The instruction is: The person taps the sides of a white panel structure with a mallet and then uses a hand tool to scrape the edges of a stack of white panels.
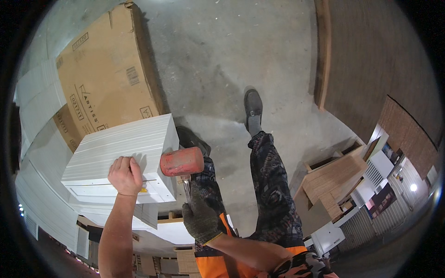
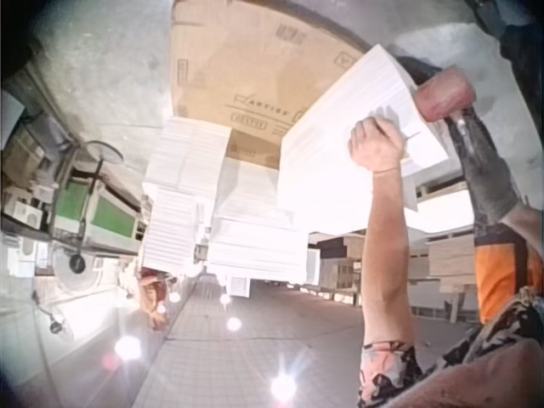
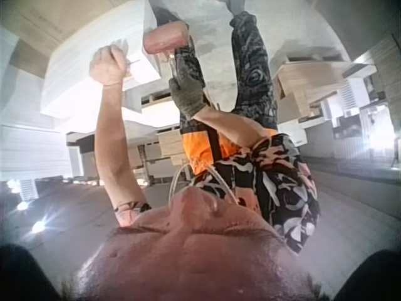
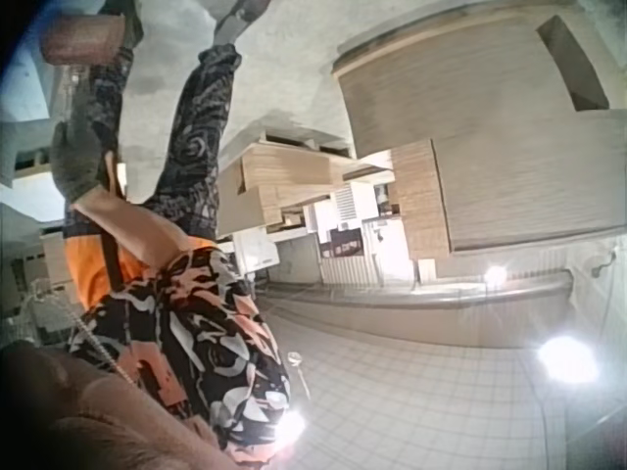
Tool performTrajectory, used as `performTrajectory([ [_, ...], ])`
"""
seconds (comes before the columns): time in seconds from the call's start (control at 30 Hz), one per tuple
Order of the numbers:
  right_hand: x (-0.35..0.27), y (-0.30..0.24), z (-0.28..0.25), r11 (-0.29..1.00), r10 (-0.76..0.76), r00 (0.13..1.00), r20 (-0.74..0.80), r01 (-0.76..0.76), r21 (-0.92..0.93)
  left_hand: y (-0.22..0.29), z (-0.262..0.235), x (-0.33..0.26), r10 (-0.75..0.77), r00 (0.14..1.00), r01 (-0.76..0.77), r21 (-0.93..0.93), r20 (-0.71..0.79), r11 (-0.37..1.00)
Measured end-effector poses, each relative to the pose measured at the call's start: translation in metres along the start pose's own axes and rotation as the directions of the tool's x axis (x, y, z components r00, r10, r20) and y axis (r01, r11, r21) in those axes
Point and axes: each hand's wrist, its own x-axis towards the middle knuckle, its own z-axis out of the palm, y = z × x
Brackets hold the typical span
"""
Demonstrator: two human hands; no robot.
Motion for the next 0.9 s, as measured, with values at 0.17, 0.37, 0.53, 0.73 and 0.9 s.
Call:
performTrajectory([
  [0.17,0.009,-0.016,-0.013,0.983,0.128,0.989,0.073,-0.136,0.121,0.001,-0.009,-0.008,0.004,1.0,-0.004,0.027,-0.002,1.0],
  [0.37,0.047,-0.003,0.003,0.971,0.125,0.992,0.037,-0.13,0.199,0.0,-0.004,-0.004,-0.006,1.0,0.007,0.033,-0.018,0.999],
  [0.53,0.076,0.006,0.015,0.934,0.257,0.966,0.017,-0.253,0.252,0.001,0.002,0.001,0.011,1.0,-0.011,0.013,-0.027,1.0],
  [0.73,0.094,0.012,0.011,0.948,0.216,0.971,0.097,-0.233,0.216,0.001,0.0,0.001,0.007,1.0,-0.006,0.011,-0.023,1.0],
  [0.9,0.105,0.02,0.03,0.943,0.176,0.984,0.0,-0.169,0.286,0.002,0.0,0.002,0.016,1.0,-0.016,-0.001,-0.017,1.0],
])
